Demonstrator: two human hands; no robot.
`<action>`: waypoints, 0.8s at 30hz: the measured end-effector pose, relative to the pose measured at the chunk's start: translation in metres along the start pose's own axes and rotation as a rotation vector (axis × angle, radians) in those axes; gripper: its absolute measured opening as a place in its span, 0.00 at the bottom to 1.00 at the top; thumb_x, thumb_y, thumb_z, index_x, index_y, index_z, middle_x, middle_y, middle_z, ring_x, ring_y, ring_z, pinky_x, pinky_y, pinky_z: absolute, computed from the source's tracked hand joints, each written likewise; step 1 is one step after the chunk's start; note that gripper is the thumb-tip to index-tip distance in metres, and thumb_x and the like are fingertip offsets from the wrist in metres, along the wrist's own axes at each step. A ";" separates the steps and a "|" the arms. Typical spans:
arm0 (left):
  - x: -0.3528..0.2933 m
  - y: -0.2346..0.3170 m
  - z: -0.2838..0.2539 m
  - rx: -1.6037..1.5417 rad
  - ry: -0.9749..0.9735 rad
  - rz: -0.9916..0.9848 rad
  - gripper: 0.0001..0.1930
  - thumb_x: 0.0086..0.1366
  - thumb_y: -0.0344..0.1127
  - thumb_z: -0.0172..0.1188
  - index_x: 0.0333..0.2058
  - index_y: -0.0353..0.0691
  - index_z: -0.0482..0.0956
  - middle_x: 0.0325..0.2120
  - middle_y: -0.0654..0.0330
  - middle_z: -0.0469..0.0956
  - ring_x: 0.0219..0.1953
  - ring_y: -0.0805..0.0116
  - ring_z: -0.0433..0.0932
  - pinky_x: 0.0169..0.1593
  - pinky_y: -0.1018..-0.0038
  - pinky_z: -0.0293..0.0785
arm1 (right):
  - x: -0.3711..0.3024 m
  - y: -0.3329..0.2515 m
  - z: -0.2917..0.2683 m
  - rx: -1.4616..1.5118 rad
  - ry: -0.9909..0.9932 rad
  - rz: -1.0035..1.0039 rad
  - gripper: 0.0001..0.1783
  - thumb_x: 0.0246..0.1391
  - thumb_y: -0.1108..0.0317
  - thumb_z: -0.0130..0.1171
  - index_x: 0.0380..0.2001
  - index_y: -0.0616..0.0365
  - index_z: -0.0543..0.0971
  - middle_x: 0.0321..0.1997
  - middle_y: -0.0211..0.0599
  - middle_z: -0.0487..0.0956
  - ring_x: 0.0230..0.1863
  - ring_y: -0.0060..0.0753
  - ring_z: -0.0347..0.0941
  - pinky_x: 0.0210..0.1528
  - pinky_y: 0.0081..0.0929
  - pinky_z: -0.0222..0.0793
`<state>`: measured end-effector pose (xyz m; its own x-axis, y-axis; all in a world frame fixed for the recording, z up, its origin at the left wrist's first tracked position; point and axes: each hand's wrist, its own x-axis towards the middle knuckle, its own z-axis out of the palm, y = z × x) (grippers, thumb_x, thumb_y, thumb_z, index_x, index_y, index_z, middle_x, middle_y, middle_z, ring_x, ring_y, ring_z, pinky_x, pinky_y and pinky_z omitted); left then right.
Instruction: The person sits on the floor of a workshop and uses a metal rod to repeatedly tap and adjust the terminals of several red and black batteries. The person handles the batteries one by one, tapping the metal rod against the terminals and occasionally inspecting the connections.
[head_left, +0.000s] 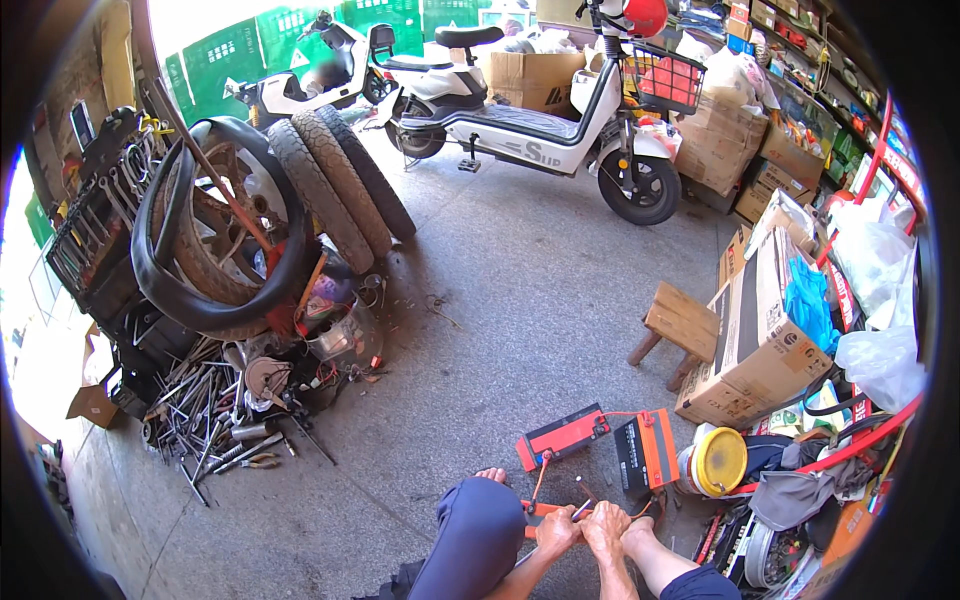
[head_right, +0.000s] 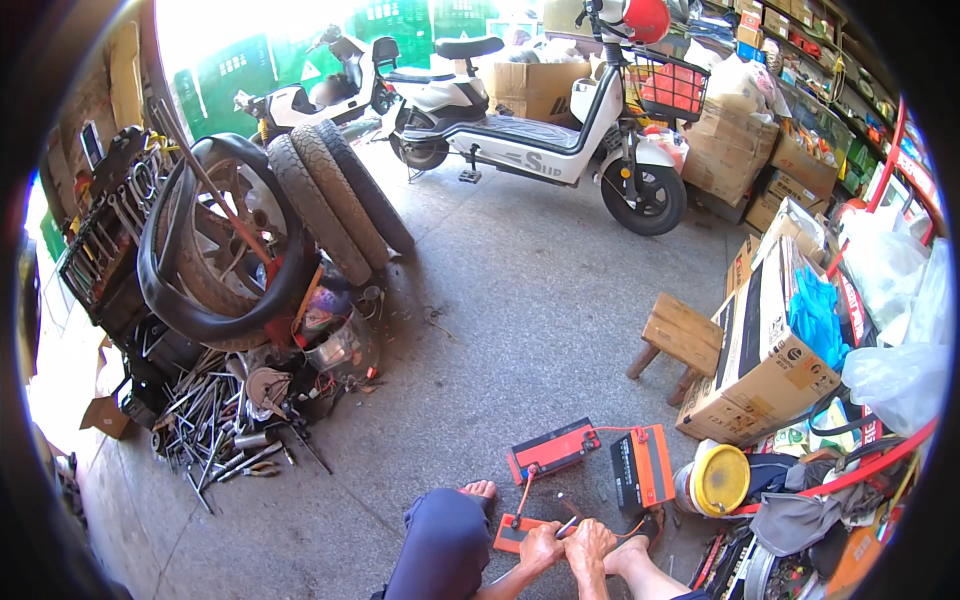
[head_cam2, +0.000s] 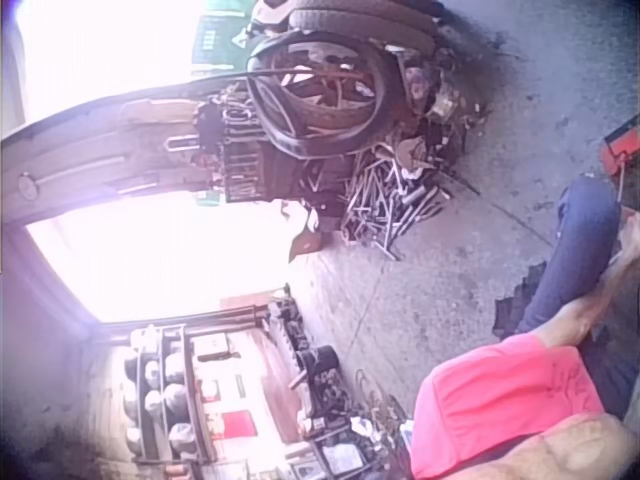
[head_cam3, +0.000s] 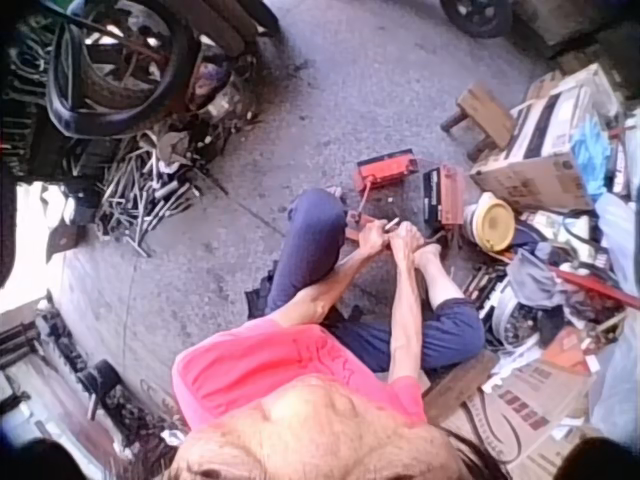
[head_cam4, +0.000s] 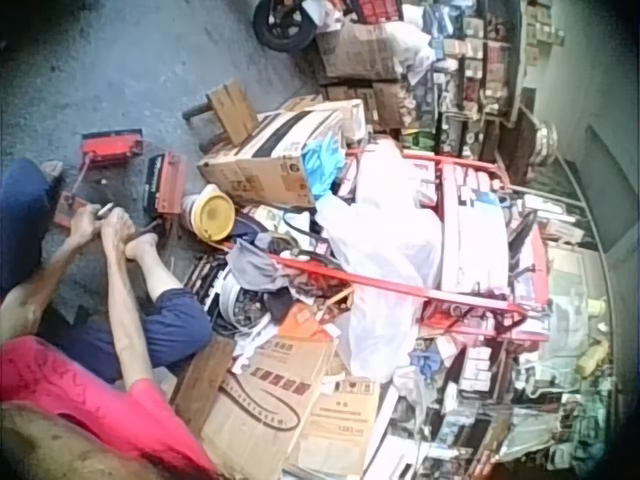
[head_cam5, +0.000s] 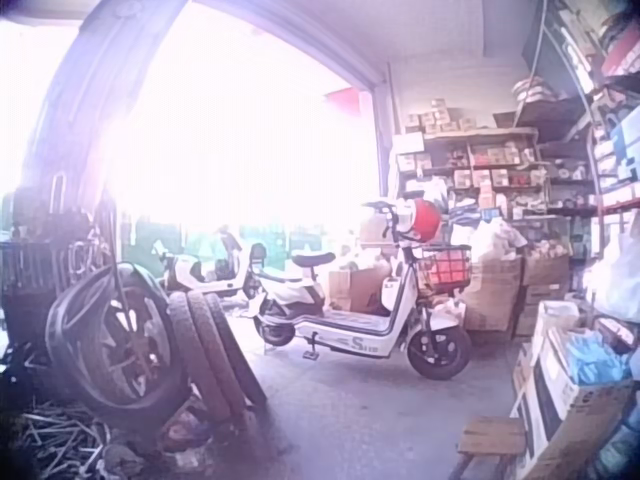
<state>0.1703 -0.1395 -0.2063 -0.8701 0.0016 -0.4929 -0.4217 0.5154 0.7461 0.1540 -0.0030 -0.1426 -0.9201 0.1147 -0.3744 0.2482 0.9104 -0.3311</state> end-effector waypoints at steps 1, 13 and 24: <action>-0.001 0.002 -0.001 -0.008 0.000 0.001 0.22 0.55 0.58 0.62 0.38 0.47 0.82 0.32 0.46 0.83 0.38 0.45 0.82 0.42 0.51 0.76 | 0.002 -0.001 0.000 0.005 -0.005 0.005 0.27 0.57 0.49 0.40 0.47 0.59 0.76 0.52 0.50 0.76 0.54 0.54 0.73 0.55 0.51 0.67; -0.004 0.005 0.000 0.010 0.058 0.008 0.17 0.55 0.52 0.62 0.37 0.48 0.81 0.32 0.48 0.83 0.38 0.46 0.82 0.42 0.53 0.76 | 0.013 -0.006 0.003 0.013 -0.046 0.034 0.31 0.57 0.46 0.38 0.49 0.60 0.75 0.54 0.51 0.76 0.56 0.54 0.72 0.56 0.52 0.66; -0.014 0.021 -0.020 -0.014 0.032 0.008 0.17 0.55 0.51 0.63 0.35 0.46 0.81 0.31 0.48 0.82 0.37 0.46 0.82 0.40 0.52 0.76 | 0.019 0.015 0.021 0.110 -0.187 0.175 0.34 0.57 0.43 0.36 0.51 0.60 0.74 0.55 0.52 0.75 0.57 0.55 0.71 0.57 0.52 0.65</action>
<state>0.1682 -0.1457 -0.1752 -0.8809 -0.0223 -0.4727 -0.4185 0.5032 0.7561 0.1463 0.0050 -0.1730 -0.7910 0.1819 -0.5842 0.4393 0.8335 -0.3353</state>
